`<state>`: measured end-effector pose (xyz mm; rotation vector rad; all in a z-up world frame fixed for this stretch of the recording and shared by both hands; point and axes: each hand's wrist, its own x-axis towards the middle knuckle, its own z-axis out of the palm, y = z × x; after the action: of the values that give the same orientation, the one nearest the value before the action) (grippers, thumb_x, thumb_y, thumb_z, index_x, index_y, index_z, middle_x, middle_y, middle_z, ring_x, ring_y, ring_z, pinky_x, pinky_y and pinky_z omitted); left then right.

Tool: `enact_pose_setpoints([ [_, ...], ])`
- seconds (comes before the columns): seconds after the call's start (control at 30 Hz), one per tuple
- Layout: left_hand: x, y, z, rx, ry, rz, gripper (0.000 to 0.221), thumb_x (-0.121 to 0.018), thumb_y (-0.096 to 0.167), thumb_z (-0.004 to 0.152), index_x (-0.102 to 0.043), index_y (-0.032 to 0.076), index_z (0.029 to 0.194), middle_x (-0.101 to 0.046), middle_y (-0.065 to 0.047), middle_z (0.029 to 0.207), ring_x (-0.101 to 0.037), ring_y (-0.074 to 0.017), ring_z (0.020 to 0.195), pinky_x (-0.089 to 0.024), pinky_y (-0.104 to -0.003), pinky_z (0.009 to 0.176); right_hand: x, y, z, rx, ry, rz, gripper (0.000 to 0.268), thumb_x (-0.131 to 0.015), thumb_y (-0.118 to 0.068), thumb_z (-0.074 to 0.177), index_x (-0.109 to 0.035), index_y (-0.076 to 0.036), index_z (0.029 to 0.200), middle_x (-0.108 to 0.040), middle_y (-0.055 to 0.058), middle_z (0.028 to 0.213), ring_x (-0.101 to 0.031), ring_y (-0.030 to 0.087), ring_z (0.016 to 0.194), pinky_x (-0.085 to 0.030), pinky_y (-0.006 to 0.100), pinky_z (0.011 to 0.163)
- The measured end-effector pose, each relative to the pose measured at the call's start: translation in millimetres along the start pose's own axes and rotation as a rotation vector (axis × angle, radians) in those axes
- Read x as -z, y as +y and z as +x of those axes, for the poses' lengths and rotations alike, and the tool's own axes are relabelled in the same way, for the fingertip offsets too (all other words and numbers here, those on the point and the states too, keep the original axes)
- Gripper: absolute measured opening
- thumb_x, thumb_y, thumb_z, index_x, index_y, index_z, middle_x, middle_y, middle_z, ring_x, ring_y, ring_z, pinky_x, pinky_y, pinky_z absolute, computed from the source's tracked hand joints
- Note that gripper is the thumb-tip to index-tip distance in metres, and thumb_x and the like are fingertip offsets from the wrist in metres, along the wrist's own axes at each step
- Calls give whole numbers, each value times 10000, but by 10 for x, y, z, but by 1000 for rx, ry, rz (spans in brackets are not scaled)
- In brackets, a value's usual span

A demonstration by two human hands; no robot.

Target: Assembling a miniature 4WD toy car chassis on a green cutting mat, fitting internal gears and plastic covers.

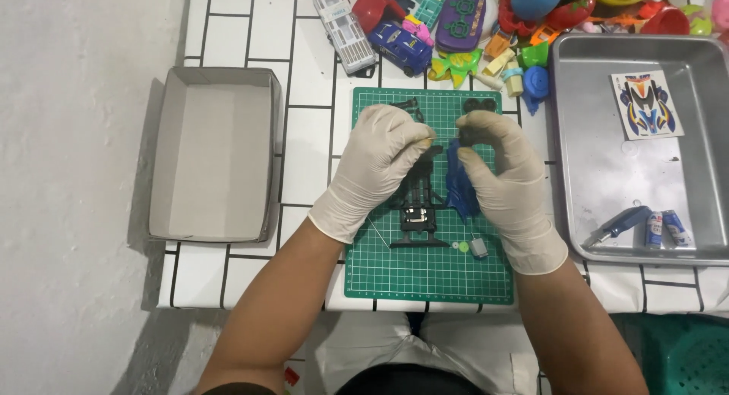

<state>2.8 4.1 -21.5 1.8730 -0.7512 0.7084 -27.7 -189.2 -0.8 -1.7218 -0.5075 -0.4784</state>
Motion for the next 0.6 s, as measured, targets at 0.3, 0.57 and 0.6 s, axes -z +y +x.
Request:
enact_pose_setpoints([
  [0.3, 106, -61, 13, 27, 33, -52, 104, -689, 127, 968, -735, 133, 1061, -665, -28, 833, -658, -190, 889, -395, -395, 1061, 85, 8, 15, -88, 3, -32, 272, -653, 63, 996, -624, 29, 1264, -676, 174, 1140, -669, 257, 1098, -547, 401, 968],
  [0.57, 139, -22, 51, 50, 87, -46, 122, -723, 66, 924, -742, 129, 1026, -687, -37, 851, -650, -185, 899, -395, -381, 1054, 24, -5, 20, -107, -20, -74, 261, -703, 40, 973, -670, 23, 1231, -711, 178, 1108, -700, 266, 1073, -557, 395, 960],
  [0.6, 122, -24, 62, 31, 130, -37, 131, -727, 47, 911, -744, 128, 1014, -691, -45, 849, -651, -195, 897, -399, -382, 1050, 14, 0, 19, -104, -17, -87, 267, -712, 19, 973, -671, 19, 1237, -719, 175, 1102, -702, 265, 1069, -551, 398, 962],
])
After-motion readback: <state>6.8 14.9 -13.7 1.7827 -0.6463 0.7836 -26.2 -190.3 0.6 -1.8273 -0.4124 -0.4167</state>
